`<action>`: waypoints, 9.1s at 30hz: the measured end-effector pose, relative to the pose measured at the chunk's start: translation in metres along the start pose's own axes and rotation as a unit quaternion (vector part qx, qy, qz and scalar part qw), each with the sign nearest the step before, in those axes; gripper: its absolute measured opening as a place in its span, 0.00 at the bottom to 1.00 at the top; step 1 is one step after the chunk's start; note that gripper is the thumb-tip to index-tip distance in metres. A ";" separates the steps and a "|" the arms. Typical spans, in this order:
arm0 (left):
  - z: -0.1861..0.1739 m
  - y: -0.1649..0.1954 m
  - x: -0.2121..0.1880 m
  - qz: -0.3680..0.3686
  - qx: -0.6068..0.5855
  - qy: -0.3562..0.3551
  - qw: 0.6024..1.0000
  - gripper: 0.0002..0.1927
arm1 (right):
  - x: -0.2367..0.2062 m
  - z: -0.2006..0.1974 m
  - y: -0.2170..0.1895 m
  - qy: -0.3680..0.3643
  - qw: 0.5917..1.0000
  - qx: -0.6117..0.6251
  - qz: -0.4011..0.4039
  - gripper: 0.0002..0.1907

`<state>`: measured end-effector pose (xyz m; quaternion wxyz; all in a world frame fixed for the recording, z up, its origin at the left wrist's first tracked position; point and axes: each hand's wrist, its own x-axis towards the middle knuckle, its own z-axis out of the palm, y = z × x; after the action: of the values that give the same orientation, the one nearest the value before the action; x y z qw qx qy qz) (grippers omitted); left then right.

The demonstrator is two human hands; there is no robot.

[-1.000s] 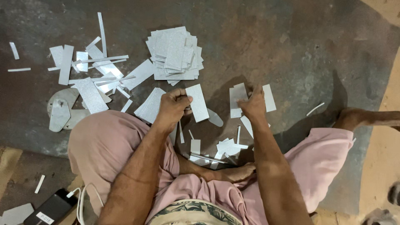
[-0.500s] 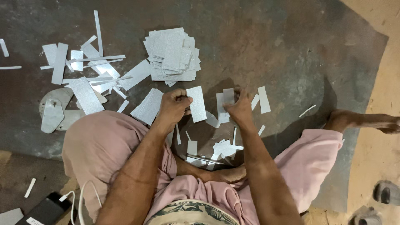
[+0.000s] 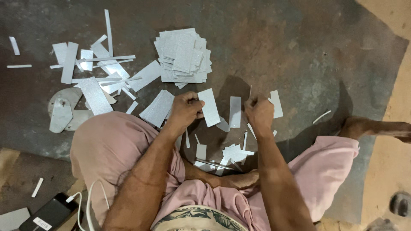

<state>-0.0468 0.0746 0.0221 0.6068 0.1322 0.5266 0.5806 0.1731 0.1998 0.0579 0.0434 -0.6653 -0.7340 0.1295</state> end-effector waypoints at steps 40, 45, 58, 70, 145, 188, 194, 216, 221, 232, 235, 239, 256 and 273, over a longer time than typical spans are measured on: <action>-0.046 0.056 -0.044 0.079 0.656 0.247 0.709 0.27 | -0.122 0.041 0.026 -0.132 0.767 0.613 0.137 0.07; -0.041 0.058 -0.046 0.055 0.655 0.226 0.719 0.28 | -0.124 0.037 0.025 -0.124 0.810 0.567 0.086 0.08; -0.046 0.068 -0.049 0.082 0.577 0.161 0.796 0.13 | -0.123 0.021 0.027 -0.173 0.741 0.630 0.155 0.14; -0.046 0.052 -0.043 0.140 0.568 0.128 0.800 0.09 | -0.113 0.002 0.009 -0.225 0.707 0.658 0.126 0.11; -0.054 0.057 -0.046 0.169 0.493 0.216 0.825 0.15 | -0.066 0.010 0.008 -0.029 0.875 0.484 -0.010 0.09; -0.061 0.049 -0.042 0.179 0.511 0.166 0.824 0.07 | -0.105 0.002 0.021 -0.051 0.879 0.473 0.010 0.12; -0.034 0.028 -0.029 0.043 0.107 -0.059 0.992 0.10 | -0.105 0.018 -0.022 -0.135 0.772 0.618 0.060 0.18; -0.014 0.057 -0.042 0.011 -0.225 -0.138 0.964 0.30 | -0.115 -0.023 -0.068 -0.226 0.840 0.478 -0.120 0.19; -0.026 0.072 -0.047 0.053 -0.244 -0.128 0.960 0.30 | -0.099 -0.010 -0.080 -0.346 0.650 0.667 0.114 0.16; -0.050 0.047 -0.014 0.179 -0.092 0.224 0.954 0.25 | -0.018 0.019 -0.145 -0.216 0.708 0.663 0.111 0.08; -0.051 0.042 -0.020 0.225 0.119 0.237 0.938 0.21 | -0.009 0.030 -0.163 -0.212 0.705 0.665 0.123 0.07; -0.051 0.041 -0.036 0.137 0.560 0.227 0.785 0.27 | -0.032 0.041 -0.134 -0.143 0.854 0.499 -0.038 0.13; -0.052 0.038 -0.031 0.091 0.616 0.232 0.747 0.18 | -0.132 0.004 0.018 -0.245 0.938 0.092 -0.228 0.15; -0.056 0.047 -0.034 0.347 0.455 0.283 0.770 0.10 | -0.093 0.004 -0.023 -0.116 0.988 0.044 -0.088 0.25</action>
<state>-0.1102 0.0341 0.0521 0.0566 0.3958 0.7954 0.4556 0.1606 0.1052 0.0695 -0.0017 -0.5759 -0.7836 0.2331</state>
